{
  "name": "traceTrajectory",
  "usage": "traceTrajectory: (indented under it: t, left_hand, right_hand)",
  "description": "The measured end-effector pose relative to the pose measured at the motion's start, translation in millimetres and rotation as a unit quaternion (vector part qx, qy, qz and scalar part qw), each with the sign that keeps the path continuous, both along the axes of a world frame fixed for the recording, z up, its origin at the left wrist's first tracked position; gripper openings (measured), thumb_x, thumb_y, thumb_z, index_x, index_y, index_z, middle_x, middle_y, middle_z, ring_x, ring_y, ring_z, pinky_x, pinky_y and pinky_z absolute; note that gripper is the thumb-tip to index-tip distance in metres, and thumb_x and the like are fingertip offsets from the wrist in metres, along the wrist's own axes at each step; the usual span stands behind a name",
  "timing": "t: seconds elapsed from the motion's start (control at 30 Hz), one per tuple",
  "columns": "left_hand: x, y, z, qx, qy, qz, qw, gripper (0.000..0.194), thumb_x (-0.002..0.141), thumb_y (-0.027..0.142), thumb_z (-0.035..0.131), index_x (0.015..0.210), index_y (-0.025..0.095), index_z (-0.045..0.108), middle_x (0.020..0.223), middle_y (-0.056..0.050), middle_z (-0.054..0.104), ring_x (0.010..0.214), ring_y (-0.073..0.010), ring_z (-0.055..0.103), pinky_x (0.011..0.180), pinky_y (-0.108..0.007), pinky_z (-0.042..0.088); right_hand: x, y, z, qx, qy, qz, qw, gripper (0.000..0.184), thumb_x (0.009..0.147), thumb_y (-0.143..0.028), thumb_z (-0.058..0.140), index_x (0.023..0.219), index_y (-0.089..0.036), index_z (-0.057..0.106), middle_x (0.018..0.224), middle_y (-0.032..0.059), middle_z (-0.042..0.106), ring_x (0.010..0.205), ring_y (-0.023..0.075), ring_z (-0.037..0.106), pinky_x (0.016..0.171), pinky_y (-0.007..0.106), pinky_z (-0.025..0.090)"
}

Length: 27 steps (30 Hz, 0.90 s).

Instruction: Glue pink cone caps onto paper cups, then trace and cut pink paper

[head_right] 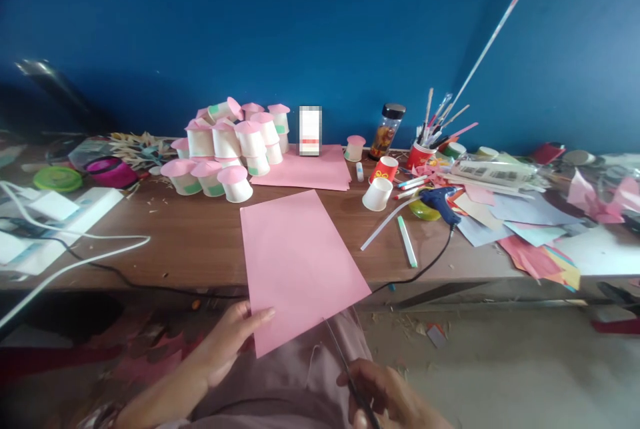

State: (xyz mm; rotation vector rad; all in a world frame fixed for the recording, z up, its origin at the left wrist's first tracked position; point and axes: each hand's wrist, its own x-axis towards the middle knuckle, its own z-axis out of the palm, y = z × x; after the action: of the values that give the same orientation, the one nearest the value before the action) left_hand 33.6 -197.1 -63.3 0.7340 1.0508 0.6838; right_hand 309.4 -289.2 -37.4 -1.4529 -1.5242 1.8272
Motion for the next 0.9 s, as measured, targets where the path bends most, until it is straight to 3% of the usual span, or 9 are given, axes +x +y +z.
traceTrajectory:
  t: [0.23,0.43,0.9]
  left_hand:
    - [-3,4,4.8,-0.011,0.013,0.02,1.0,0.04,0.073,0.039,0.071,0.098,0.009,0.069,0.089,-0.012,0.073,0.08,-0.0245,0.067,0.076,-0.034,0.048]
    - [-1,7,6.9,-0.037,0.024,0.041,0.998,0.041,0.068,0.036,0.075,0.097,0.008,0.069,0.089,-0.013,0.073,0.078,-0.023,0.067,0.072,-0.031,0.048]
    - [-6,4,4.4,-0.022,0.033,0.02,0.999,0.036,0.071,0.036,0.072,0.094,0.008,0.07,0.084,-0.012,0.074,0.074,-0.0227,0.067,0.07,-0.031,0.047]
  right_hand:
    - [-15,11,3.8,-0.032,0.07,0.0,0.997,0.068,0.074,-0.072,0.053,0.106,-0.012,0.055,0.075,0.0024,0.054,0.066,0.0121,0.043,0.059,0.024,0.032]
    - [-4,6,3.7,-0.035,0.055,-0.005,0.998,0.064,0.076,-0.069,0.055,0.104,-0.012,0.057,0.077,0.0024,0.052,0.068,0.0121,0.041,0.06,0.024,0.032]
    - [-27,27,-3.7,-0.024,0.112,-0.036,0.993,0.057,0.079,-0.063,0.057,0.103,-0.011,0.054,0.075,0.0027,0.053,0.067,0.012,0.043,0.059,0.023,0.032]
